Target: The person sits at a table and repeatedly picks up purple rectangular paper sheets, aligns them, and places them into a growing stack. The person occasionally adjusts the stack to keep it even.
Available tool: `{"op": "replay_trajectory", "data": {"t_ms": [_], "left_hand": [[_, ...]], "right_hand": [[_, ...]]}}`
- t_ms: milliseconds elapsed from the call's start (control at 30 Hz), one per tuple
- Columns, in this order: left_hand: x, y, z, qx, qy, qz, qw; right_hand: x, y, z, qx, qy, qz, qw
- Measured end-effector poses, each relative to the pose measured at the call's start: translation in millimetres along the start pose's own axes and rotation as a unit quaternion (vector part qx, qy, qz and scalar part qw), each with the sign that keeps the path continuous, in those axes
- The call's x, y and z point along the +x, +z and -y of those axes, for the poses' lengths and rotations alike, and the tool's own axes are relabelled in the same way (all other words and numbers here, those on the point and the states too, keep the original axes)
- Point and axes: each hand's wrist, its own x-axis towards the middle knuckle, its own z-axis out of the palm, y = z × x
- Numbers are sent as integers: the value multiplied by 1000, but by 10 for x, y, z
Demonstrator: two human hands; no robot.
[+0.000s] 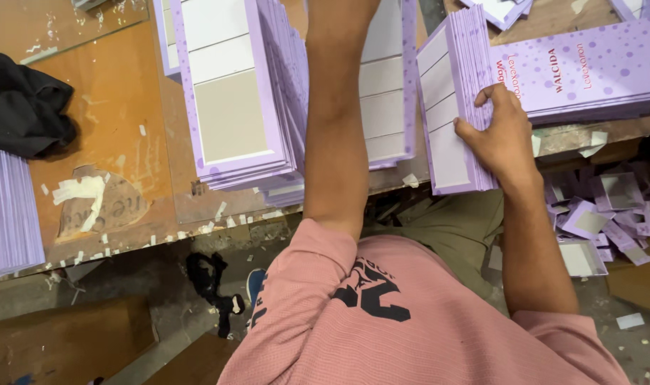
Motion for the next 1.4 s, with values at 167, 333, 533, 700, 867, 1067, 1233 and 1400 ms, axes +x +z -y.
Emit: {"op": "replay_trajectory", "data": {"t_ms": [167, 333, 533, 700, 867, 1067, 1233, 1400], "left_hand": [[29, 390, 345, -5, -22, 26, 999], [-44, 580, 727, 47, -55, 59, 996], [-228, 639, 888, 70, -163, 119, 977], [-304, 702, 845, 45, -171, 103, 979], [-324, 810, 551, 37, -121, -39, 991], [-690, 1010, -408, -317, -273, 76, 905], [-876, 958, -744, -428, -361, 125, 819], [-842, 987, -734, -416, -380, 135, 815]], "right_hand": [[-11, -13, 50, 9, 3, 0, 1000], [-5, -28, 75, 27, 12, 4, 1000], [1, -15, 39, 35, 3, 2, 999], [0, -5, 36, 32, 2, -1, 999], [0, -26, 53, 45, 9, 4, 999], [1, -30, 8, 65, -24, -9, 998], [6, -4, -35, 74, -12, -6, 997], [3, -18, 13, 85, 11, -8, 996]]}}
